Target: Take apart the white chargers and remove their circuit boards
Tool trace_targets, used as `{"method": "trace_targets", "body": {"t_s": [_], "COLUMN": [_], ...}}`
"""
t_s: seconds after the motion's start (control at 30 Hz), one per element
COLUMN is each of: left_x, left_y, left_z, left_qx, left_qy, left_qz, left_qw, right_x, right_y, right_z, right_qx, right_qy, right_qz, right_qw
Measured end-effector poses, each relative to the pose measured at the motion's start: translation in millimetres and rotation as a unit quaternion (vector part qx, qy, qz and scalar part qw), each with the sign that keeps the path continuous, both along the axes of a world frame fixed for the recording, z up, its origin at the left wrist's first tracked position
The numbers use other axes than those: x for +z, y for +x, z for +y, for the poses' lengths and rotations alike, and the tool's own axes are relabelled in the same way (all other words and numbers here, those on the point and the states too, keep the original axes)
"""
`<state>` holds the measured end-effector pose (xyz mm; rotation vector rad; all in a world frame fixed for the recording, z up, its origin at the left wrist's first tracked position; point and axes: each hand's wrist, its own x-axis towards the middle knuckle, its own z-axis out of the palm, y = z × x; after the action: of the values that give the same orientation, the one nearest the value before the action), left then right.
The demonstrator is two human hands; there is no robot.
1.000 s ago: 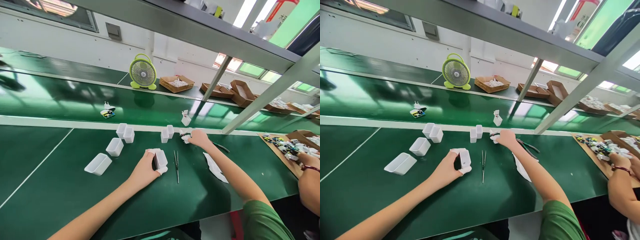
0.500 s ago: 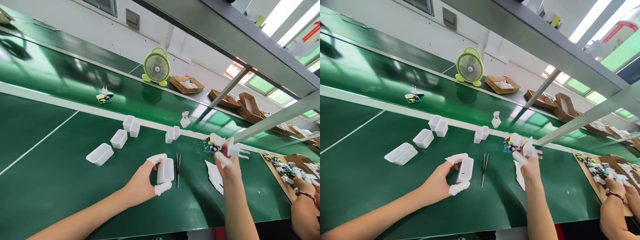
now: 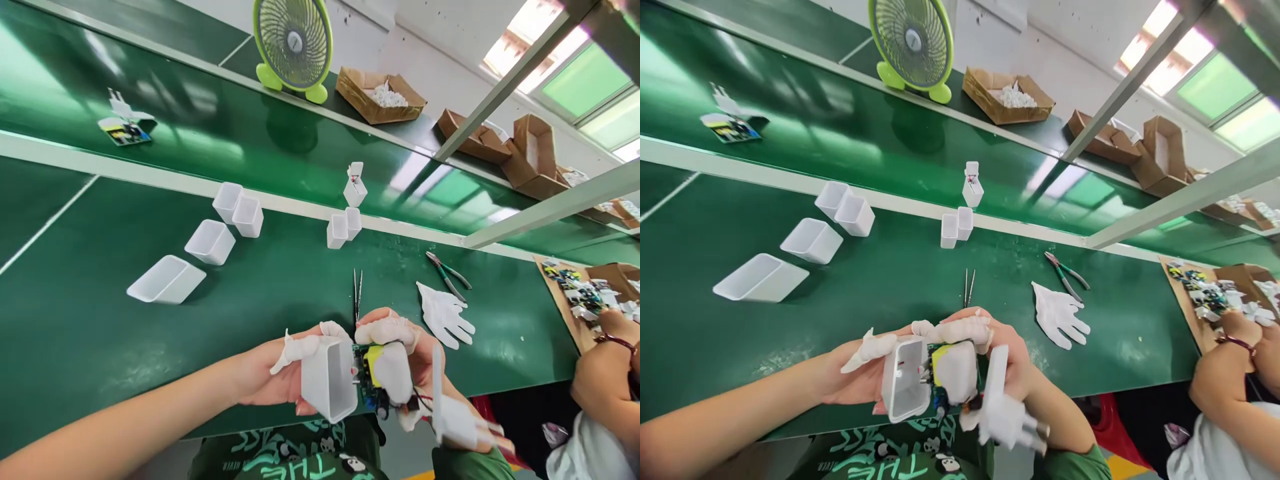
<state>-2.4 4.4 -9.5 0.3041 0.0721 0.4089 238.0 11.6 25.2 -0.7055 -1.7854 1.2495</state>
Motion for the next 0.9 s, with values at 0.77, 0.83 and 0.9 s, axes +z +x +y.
{"method": "trace_targets", "body": {"t_s": [0.77, 0.83, 0.9], "left_x": [7.3, 7.3, 7.3], "left_y": [0, -1, -1], "left_z": [0, 1, 2], "left_qx": [0.006, 0.003, 0.002], "left_qy": [-0.021, -0.013, -0.004], "left_qz": [0.065, 0.068, 0.067], "left_qw": [0.998, 0.998, 0.998], "right_x": [12.4, 11.1, 9.9], "right_y": [-7, -7, -7], "right_z": [5, 6, 7], "right_qx": [0.011, 0.014, 0.021], "right_qy": [0.122, 0.142, 0.160], "right_qz": [-0.024, -0.027, -0.032], "right_qw": [0.992, 0.989, 0.986]}}
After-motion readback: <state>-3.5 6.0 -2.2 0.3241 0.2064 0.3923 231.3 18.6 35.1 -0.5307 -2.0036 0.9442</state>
